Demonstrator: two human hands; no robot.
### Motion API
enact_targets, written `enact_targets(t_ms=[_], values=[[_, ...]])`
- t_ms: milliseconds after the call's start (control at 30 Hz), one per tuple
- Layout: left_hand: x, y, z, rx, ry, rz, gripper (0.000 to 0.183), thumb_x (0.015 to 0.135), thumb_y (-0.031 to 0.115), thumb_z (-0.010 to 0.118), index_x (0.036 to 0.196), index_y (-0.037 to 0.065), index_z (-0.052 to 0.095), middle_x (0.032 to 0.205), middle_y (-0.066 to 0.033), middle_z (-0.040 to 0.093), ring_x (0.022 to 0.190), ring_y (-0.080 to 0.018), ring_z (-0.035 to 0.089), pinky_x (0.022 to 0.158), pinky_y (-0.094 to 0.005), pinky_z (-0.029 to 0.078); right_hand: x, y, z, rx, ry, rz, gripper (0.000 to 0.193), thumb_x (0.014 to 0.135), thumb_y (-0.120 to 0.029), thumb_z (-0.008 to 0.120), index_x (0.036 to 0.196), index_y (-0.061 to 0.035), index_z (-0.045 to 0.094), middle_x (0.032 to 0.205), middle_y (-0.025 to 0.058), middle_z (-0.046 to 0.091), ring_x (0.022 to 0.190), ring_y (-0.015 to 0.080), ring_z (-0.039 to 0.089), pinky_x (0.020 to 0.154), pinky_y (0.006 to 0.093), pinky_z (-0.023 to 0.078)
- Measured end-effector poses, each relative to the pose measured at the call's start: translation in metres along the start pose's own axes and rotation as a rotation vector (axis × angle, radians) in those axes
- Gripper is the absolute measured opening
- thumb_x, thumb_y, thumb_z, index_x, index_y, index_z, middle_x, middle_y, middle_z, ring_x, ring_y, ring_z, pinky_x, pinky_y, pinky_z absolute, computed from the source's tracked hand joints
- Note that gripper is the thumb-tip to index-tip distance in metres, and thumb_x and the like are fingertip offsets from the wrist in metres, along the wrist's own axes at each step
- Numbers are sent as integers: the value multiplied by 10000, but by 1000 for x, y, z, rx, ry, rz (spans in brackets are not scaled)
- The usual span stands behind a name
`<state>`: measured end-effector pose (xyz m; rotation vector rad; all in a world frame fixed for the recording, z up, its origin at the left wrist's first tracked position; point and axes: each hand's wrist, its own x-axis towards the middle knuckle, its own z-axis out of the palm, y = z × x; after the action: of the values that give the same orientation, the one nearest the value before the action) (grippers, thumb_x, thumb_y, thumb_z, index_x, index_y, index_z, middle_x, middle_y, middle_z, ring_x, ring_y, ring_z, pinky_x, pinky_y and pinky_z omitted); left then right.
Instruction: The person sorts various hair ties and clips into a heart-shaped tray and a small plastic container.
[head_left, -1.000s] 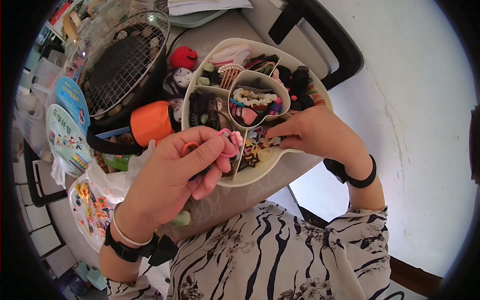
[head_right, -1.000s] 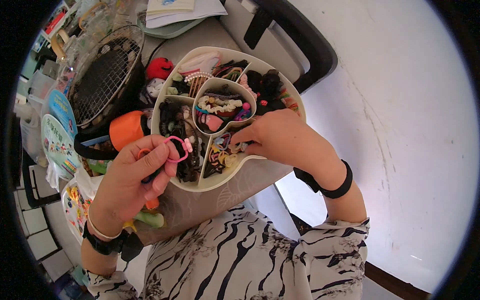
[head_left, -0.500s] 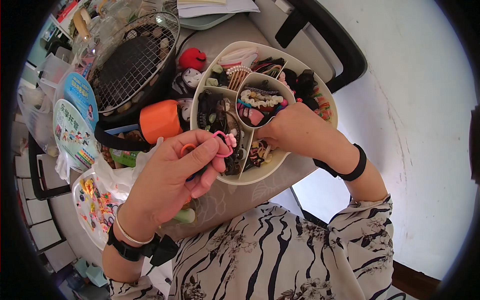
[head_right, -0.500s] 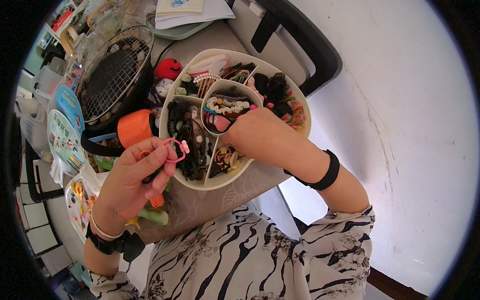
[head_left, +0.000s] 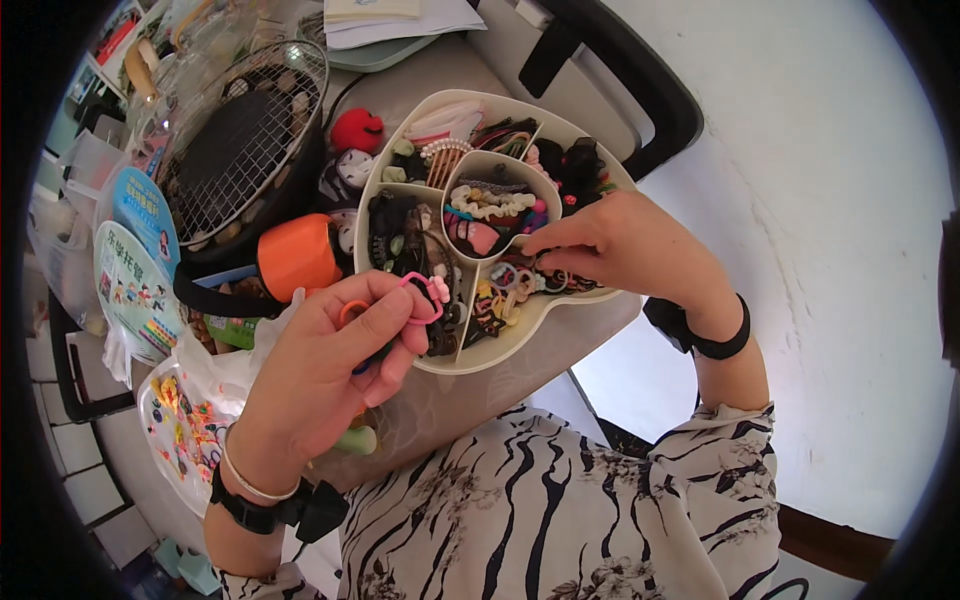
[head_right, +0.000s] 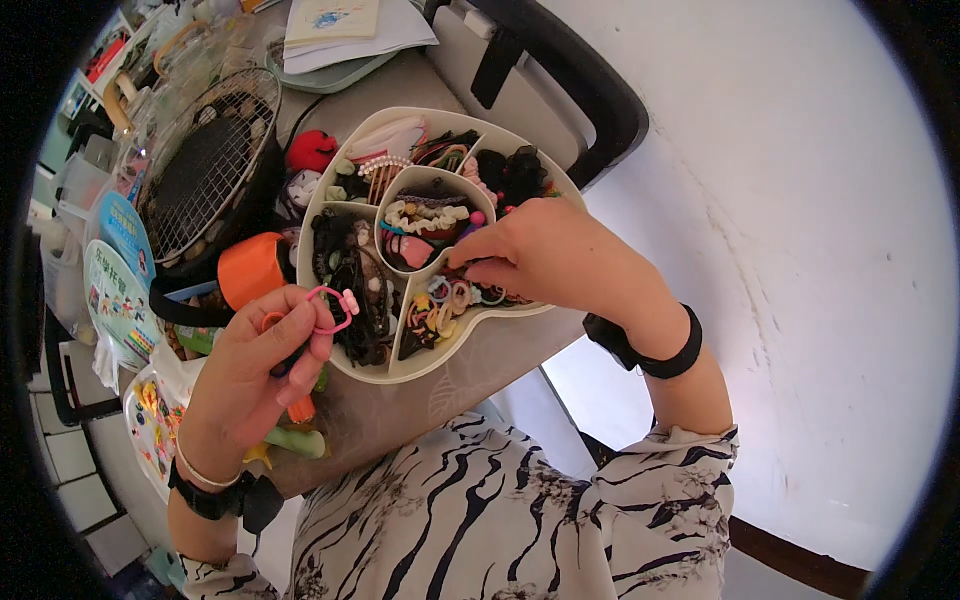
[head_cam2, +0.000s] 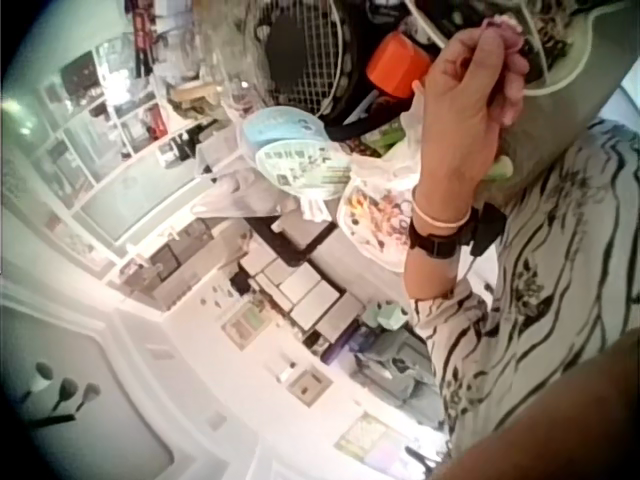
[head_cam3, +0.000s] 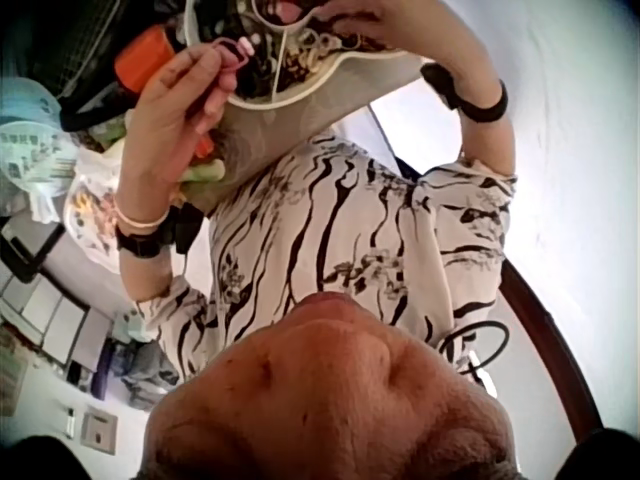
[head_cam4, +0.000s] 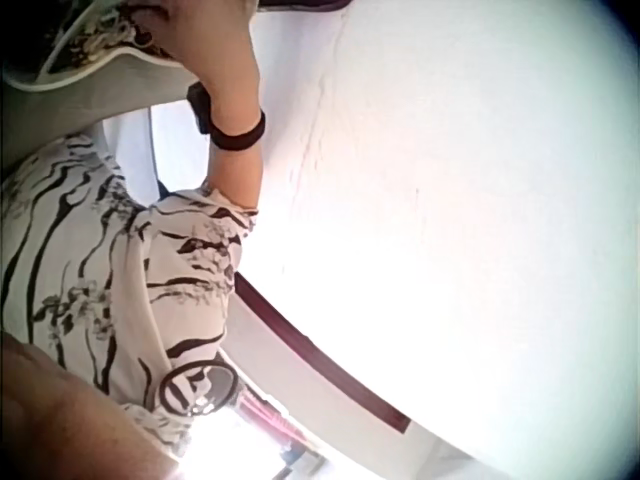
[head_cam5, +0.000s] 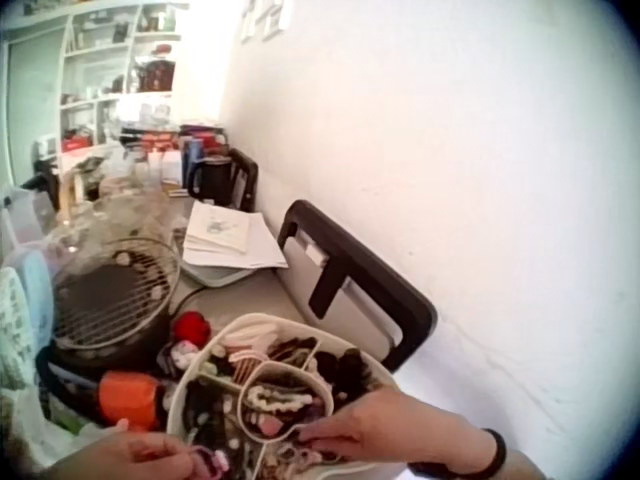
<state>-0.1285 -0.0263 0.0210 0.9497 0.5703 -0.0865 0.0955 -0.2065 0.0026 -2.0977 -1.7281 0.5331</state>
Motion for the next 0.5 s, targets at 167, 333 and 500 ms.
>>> enact_targets(t_ms=[167, 333, 500], values=[[0, -1, 0, -19, -5, 2, 176, 975, 205, 560, 956, 31, 579, 752, -26, 580, 517, -49, 426, 434, -172, 312, -11, 1, -2, -218, -49, 78, 195, 813, -173, 663, 1000, -154, 710, 740, 95, 666, 714, 271, 646, 667, 376, 497], [4, -3, -4, -45, -37, -16, 190, 979, 203, 554, 963, 20, 602, 791, -33, 599, 542, -66, 468, 446, -195, 338, -4, 6, 14, -290, -103, 79, 191, 796, -187, 702, 978, -133, 709, 741, 71, 672, 648, 266, 626, 647, 351, 497], [7, -2, -5, -23, -44, -21, 190, 981, 200, 552, 977, 17, 603, 796, -31, 597, 555, -64, 474, 448, -195, 339, 0, 9, 18, -112, 92, 13, 152, 808, -216, 670, 946, -170, 716, 703, 91, 651, 674, 275, 641, 626, 378, 490]])
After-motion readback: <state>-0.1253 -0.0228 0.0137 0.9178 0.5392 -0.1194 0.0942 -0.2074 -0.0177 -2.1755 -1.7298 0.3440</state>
